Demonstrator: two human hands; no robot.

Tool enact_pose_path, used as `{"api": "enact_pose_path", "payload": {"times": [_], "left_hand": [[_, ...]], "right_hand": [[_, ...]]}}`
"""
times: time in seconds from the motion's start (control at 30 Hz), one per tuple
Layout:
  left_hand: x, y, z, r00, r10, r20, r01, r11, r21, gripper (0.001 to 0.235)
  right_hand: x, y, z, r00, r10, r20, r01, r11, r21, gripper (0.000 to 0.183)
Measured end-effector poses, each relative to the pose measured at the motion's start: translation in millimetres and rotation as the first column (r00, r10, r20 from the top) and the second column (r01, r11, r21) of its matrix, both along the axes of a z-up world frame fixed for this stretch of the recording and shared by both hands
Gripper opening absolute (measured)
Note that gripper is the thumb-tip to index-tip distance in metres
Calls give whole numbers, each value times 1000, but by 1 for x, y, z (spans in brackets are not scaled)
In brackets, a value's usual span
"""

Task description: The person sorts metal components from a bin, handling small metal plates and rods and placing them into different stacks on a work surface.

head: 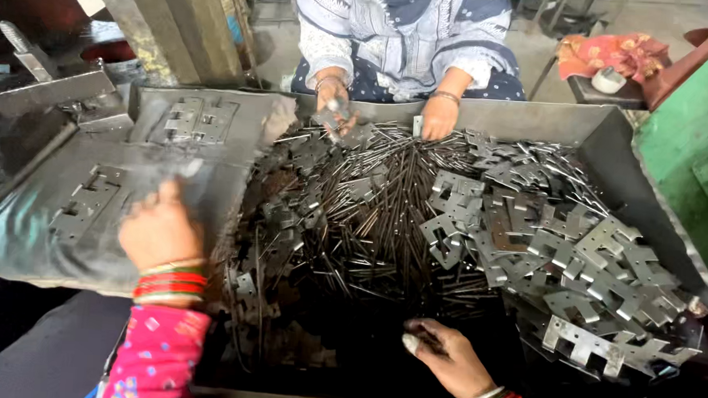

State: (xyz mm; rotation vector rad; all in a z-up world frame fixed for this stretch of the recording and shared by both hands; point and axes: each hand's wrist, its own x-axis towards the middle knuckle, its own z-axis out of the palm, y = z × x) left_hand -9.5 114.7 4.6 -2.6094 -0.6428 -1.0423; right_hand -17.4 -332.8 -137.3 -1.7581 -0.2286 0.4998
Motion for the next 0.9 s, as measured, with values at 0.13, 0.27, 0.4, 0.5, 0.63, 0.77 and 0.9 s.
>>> {"api": "enact_pose_path", "payload": {"times": [0.13, 0.27, 0.4, 0.5, 0.63, 0.77, 0.9], "left_hand": [[-13, 14, -3, 997, 74, 9, -74, 996, 45, 18], [-25, -30, -2, 956, -228, 183, 255, 958, -135, 23], [5, -77, -60, 899, -349, -264, 194, 859, -475, 32], [25, -71, -150, 765, -235, -600, -149, 842, -519, 37], [56, -23, -260, 899, -79, -431, -245, 724, -644, 50], [57, -2, -266, 939, -52, -339, -142, 841, -522, 98], [49, -34, -185, 921, -137, -364, -170, 700, -693, 100]], "right_hand": [[-10, 8, 22, 989, 107, 101, -67, 937, -342, 44], [-13, 14, 25, 955, 241, 173, -154, 901, -405, 48], [-13, 12, 19, 945, 214, 248, -112, 923, -368, 45], [-12, 9, 17, 973, 199, 117, -119, 867, -485, 46], [-12, 7, 20, 911, 243, 334, -118, 928, -354, 45], [-13, 7, 24, 964, 240, 117, -169, 888, -427, 48], [-13, 8, 20, 872, 218, 439, -83, 949, -305, 48]]}}
